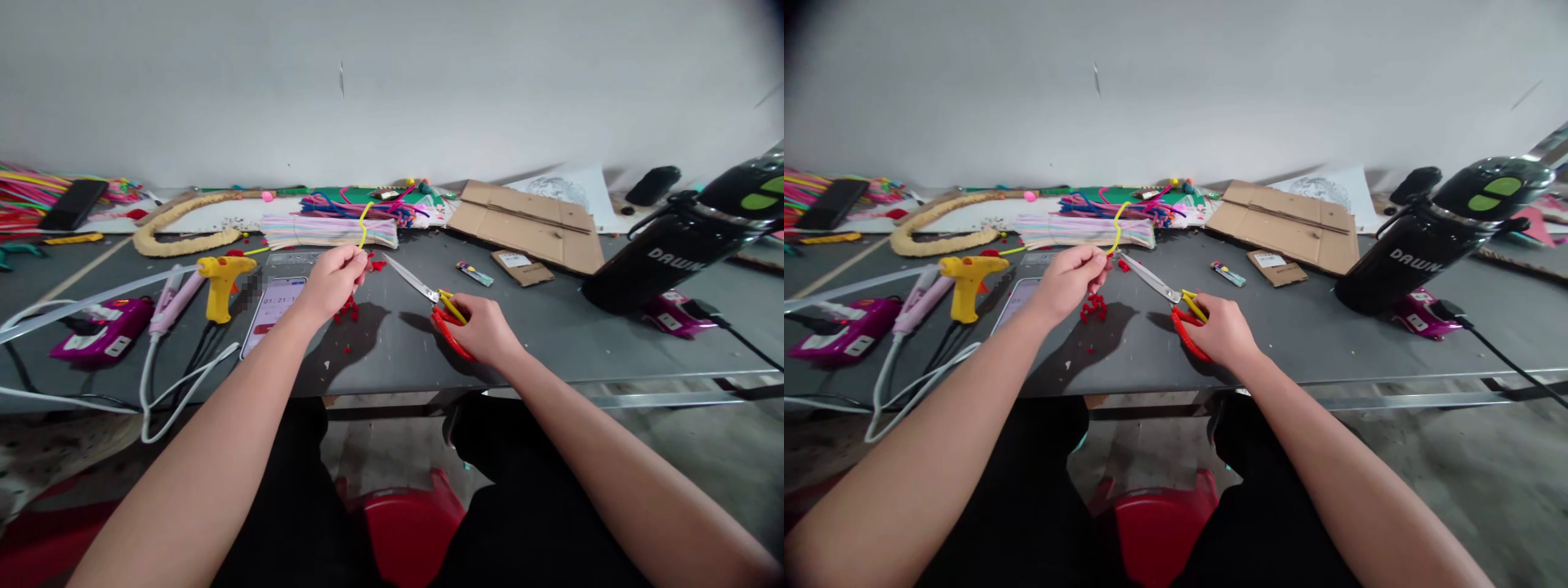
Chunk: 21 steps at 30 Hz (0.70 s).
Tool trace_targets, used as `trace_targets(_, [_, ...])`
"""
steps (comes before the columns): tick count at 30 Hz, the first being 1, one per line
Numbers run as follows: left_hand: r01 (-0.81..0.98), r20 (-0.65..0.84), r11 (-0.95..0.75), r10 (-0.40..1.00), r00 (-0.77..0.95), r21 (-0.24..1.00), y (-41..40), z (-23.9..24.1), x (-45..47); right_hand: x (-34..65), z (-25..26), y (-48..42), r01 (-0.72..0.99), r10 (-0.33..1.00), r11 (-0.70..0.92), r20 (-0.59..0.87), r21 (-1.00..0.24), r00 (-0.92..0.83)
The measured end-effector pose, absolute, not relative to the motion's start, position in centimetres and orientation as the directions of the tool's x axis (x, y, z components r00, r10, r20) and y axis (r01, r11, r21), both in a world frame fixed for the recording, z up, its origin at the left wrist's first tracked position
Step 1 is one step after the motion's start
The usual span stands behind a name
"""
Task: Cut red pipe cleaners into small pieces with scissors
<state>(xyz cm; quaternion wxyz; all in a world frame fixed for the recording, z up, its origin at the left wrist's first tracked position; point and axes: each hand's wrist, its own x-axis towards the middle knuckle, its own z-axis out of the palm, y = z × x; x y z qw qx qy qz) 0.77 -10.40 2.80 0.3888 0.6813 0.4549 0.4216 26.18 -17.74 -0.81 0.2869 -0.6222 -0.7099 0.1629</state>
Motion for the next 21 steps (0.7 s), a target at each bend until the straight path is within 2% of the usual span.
trace_targets(3, [0.389,0.258,-0.333,0.938,0.232,0.859,-10.5,3.0,0.5,26.2,-1.0,-17.7,0.808,0.979,0.166,0.193,-0.566,-0.066])
trace_targets(10, [0.184,0.108,-0.151,0.968,0.226,0.971,-10.5,3.3,0.9,25.9,-0.5,-18.1,0.803,0.986,0.155,0.142,-0.575,-0.088])
trace_targets(13, [0.323,0.166,-0.243,0.954,0.250,0.915,-10.3,3.4,0.1,26.2,-0.2,-18.0,0.808,0.986,0.164,0.095,-0.566,-0.134])
trace_targets(16, [0.528,0.184,-0.362,0.915,0.359,0.768,-10.3,3.3,-1.4,26.8,0.0,-17.8,0.848,0.980,0.189,0.035,-0.495,-0.197])
trace_targets(21, [0.645,0.179,-0.407,0.903,0.391,0.647,-10.3,2.3,-2.9,26.9,-0.3,-18.0,0.903,0.980,0.199,0.069,-0.381,-0.187])
